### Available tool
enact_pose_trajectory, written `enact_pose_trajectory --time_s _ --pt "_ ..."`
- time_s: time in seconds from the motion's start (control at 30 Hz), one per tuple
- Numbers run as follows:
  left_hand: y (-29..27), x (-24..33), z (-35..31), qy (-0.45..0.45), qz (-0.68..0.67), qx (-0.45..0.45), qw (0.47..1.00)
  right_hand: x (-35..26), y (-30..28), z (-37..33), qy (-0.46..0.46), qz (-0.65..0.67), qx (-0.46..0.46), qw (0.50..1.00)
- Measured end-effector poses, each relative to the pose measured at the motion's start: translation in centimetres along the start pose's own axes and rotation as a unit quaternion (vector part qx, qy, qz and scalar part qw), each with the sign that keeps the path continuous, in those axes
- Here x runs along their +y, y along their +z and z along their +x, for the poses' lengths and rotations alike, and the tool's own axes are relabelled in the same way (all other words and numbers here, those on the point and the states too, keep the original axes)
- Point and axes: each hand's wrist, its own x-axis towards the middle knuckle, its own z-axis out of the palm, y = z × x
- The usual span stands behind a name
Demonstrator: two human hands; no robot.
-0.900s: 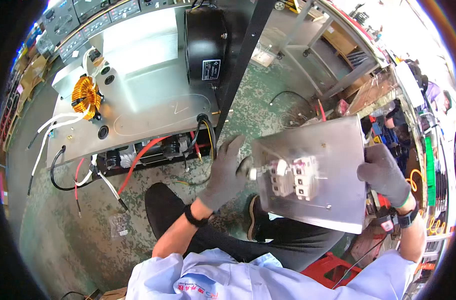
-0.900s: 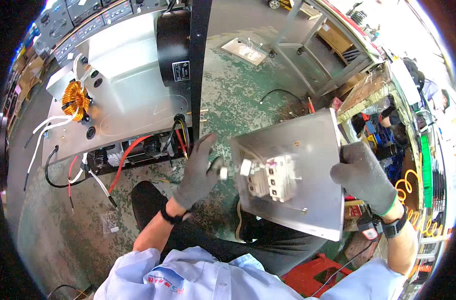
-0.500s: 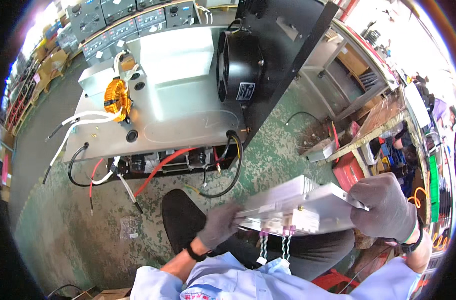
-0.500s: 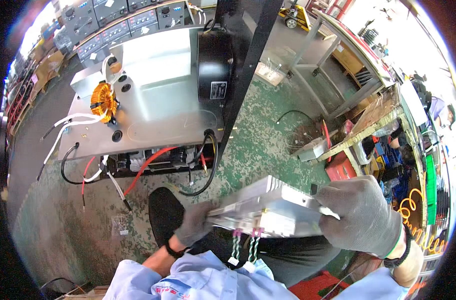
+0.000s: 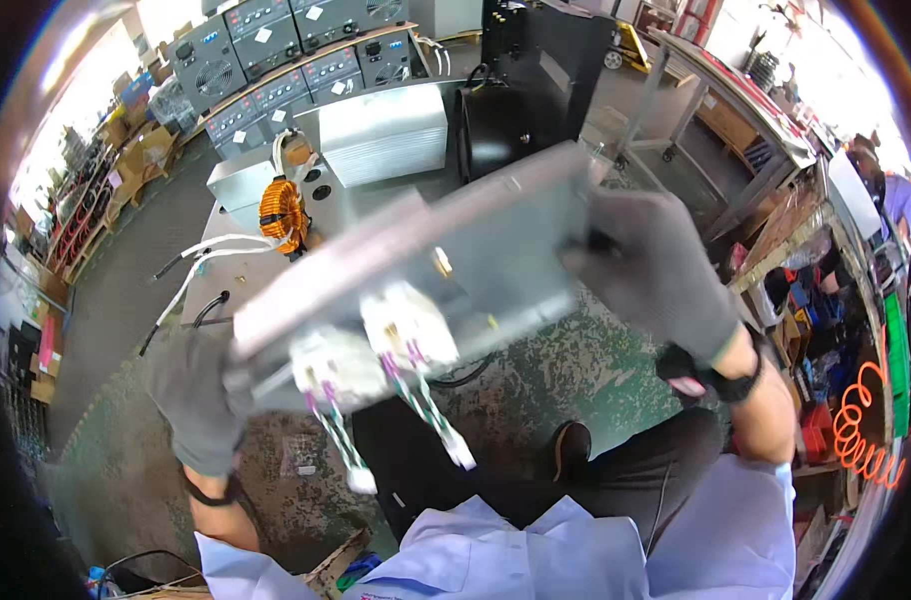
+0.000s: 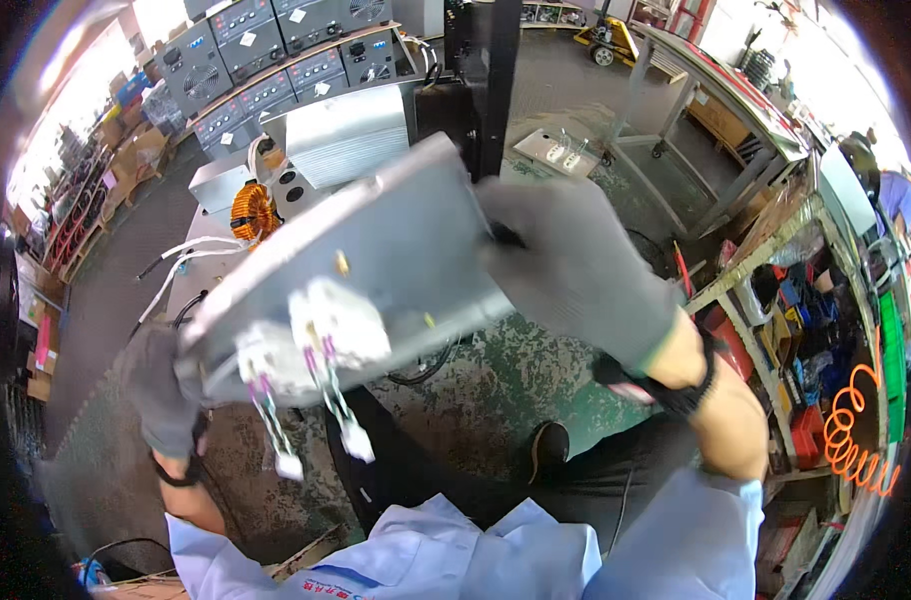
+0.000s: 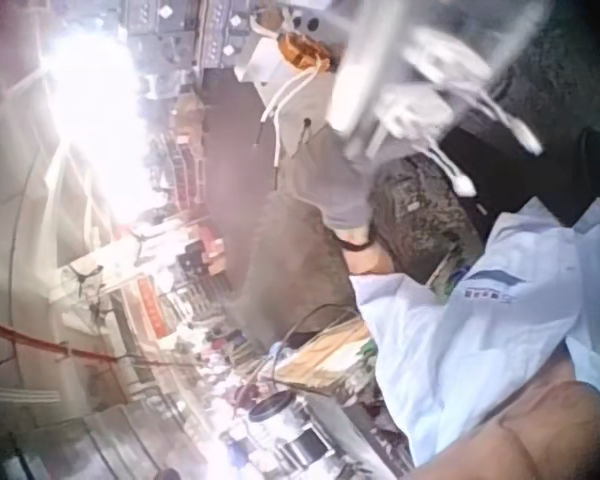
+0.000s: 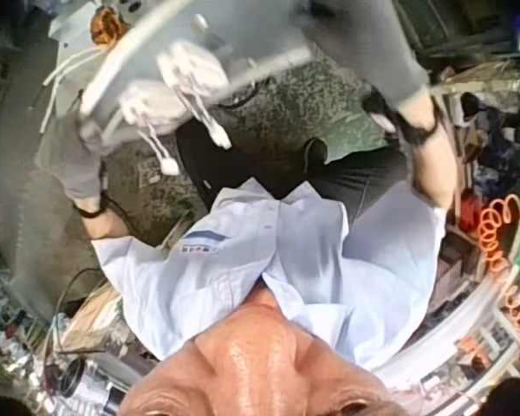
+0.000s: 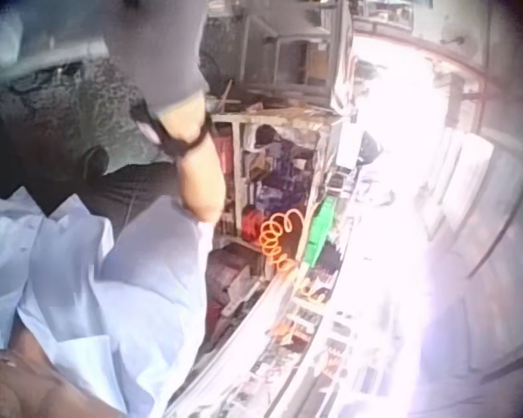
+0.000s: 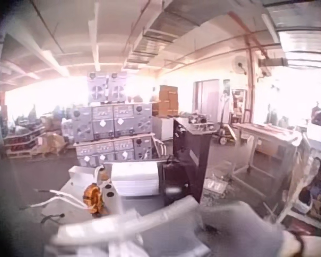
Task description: Assembling and wiring an electrical unit, including mounting components and using a power screwdriver.
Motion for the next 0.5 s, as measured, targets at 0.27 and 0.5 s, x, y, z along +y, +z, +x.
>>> enact_pose_trajectory --time_s 0.27,0.5 --pt "7.4 -6.0 7.0 0.095 0.064 0.008 0.993 3.6 10.3 4.5 0.088 -0.014 0.223 0.971" --pt "12.7 -7.4 8.2 0.135 0.055 0.052 0.988 4.1 14.4 4.6 0.204 -0.029 0.233 0.951"
